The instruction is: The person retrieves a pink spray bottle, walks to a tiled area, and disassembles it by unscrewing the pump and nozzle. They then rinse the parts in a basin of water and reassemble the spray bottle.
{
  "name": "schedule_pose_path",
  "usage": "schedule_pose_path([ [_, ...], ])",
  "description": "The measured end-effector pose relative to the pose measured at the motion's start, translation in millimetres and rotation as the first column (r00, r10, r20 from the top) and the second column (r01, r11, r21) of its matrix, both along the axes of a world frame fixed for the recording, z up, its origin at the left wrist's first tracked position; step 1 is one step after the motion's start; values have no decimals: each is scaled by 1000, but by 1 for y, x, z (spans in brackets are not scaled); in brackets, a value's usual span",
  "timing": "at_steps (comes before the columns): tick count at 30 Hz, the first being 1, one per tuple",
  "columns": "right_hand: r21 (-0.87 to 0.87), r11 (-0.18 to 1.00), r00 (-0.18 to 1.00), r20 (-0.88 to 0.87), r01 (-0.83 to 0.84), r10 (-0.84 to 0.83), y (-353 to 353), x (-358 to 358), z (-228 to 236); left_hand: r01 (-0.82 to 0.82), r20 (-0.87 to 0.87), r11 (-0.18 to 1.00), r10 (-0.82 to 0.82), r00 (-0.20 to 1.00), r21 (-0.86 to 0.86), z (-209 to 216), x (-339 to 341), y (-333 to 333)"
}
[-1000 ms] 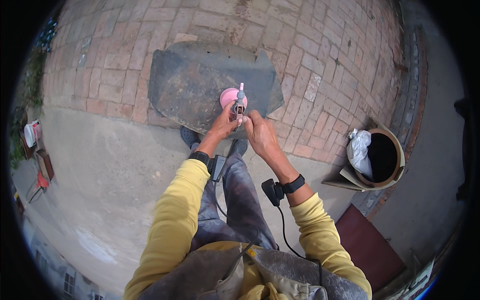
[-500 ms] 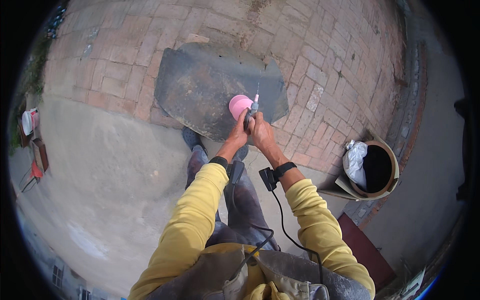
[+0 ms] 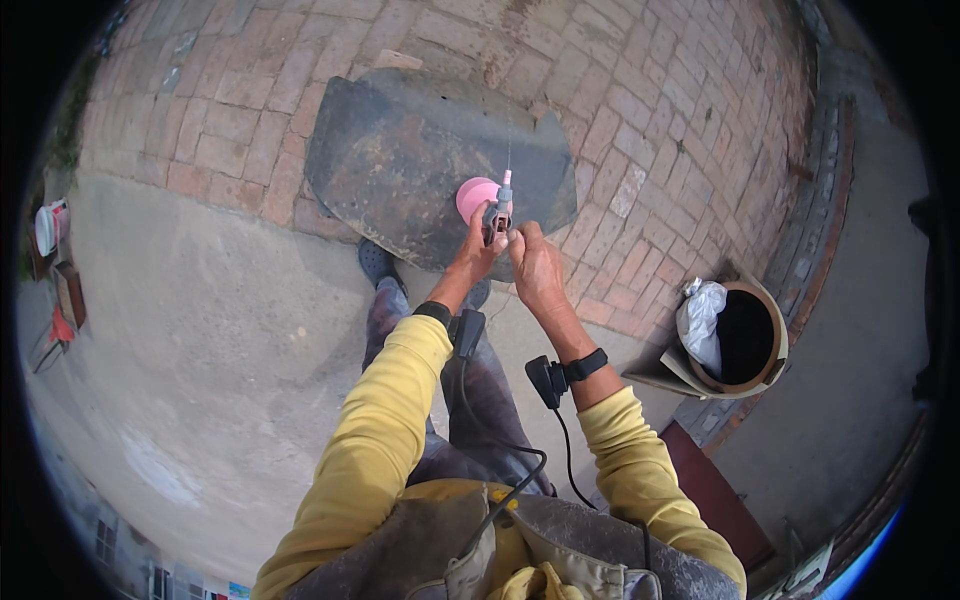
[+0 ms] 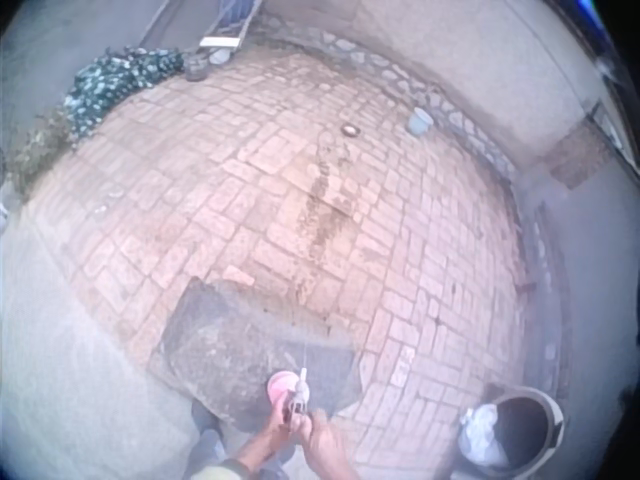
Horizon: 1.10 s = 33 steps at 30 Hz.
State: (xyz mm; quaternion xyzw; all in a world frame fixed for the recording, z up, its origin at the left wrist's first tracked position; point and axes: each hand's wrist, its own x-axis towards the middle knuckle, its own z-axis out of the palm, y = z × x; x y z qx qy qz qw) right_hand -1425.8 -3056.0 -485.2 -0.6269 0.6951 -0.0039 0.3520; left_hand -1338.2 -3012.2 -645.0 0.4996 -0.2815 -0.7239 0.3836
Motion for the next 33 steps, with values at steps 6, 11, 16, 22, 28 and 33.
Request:
schedule_pose_path([
  [6,63,997,993,110,40,-47,-8,-3,-63,-19,-159,995,34,987,95,3,10,-2],
  [11,42,988,970,188,148,-153,2,-26,-54,1,-314,938,116,942,346,8,39,-8],
  [16,-74,995,990,131,71,-61,16,-17,-71,353,605,935,-298,739,30,18,50,-11],
  [22,-48,991,983,140,124,-117,11,-6,-102,505,821,851,-182,541,-144,12,46,-36],
  [28,-127,984,990,79,124,-114,15,-4,-114,536,773,783,-114,624,-317,-15,39,-55],
  [33,-133,986,991,99,104,-91,14,-8,-117,532,751,759,-88,655,-375,-18,40,-55],
])
